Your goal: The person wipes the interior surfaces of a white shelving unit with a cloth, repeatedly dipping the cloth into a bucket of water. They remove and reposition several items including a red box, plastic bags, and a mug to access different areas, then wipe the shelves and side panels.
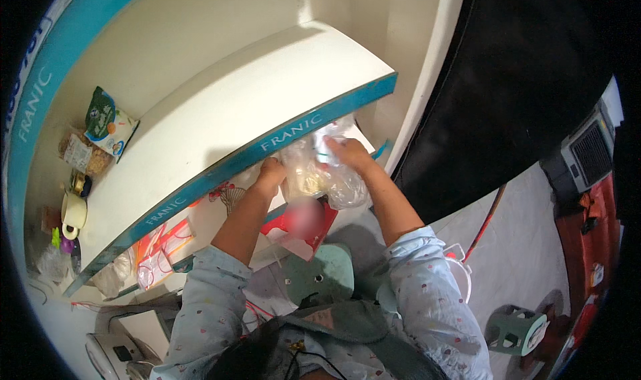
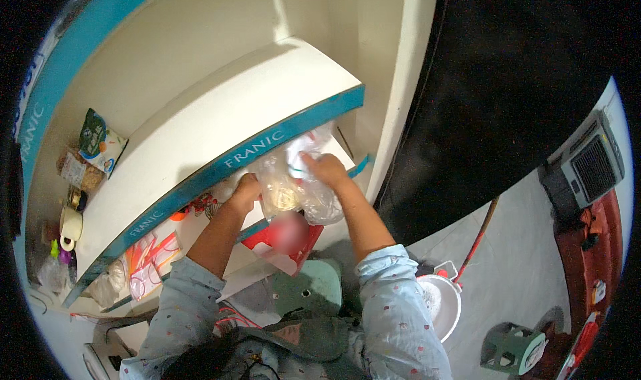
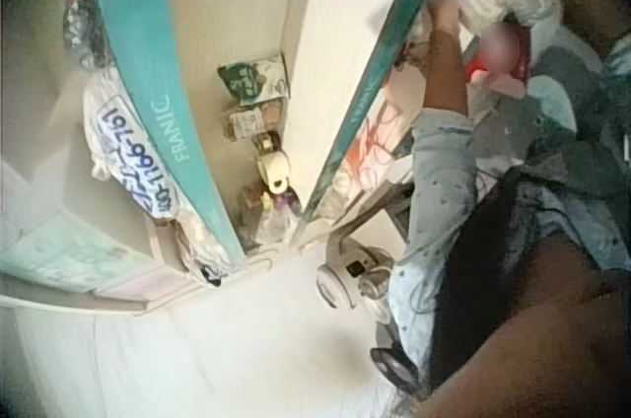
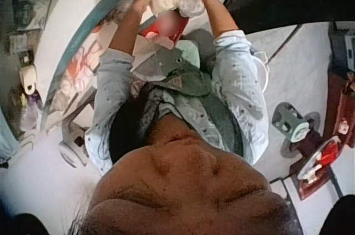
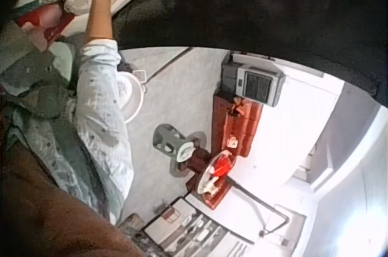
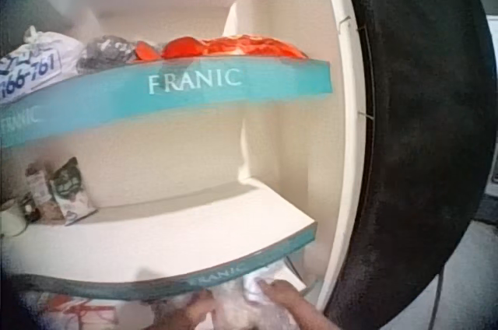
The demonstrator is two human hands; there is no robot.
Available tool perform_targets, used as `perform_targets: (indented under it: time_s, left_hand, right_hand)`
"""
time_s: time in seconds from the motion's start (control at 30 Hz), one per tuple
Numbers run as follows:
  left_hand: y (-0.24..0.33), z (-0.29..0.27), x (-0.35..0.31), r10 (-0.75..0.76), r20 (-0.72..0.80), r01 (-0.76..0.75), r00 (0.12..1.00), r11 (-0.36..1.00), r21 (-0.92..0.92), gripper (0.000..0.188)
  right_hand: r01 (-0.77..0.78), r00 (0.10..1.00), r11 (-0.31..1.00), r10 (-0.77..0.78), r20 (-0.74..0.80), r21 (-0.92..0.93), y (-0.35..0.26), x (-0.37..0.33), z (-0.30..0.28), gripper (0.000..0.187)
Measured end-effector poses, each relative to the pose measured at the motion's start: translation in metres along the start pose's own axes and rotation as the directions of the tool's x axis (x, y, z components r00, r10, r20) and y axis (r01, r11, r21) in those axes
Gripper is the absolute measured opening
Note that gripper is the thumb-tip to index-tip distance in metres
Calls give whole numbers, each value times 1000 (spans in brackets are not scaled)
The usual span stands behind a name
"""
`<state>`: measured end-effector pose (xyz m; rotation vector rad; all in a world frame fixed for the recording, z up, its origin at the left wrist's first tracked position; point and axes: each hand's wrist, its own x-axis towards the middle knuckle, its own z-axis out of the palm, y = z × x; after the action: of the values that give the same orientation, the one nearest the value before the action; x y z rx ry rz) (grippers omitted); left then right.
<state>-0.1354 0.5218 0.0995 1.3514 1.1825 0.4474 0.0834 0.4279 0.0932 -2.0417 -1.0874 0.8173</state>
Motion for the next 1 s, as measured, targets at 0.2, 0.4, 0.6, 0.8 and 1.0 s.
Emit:
perform_targets:
  time_s: [0.2,0.4,0.6,0.8,1.0]
  left_hand:
    - [4,-1,-5,128,330,5,935,928,-374,28]
    - [20,9,-12,172,447,34,878,909,-416,28]
    - [19,13,-28,204,489,22,848,909,-417,32]
    - [-60,18,-75,199,452,-48,869,945,-322,36]
    - [-88,73,-151,375,490,-292,787,926,-240,42]
  right_hand:
    - [19,999,999,-18,-27,28,-48,-45,11,93]
    - [46,999,903,-44,-15,426,-55,-57,24,89]
    - [97,992,829,-126,16,551,-30,-50,49,71]
    - [-17,997,686,-42,64,727,-23,-148,25,53]
    - [-94,990,672,138,0,734,17,-261,-2,45]
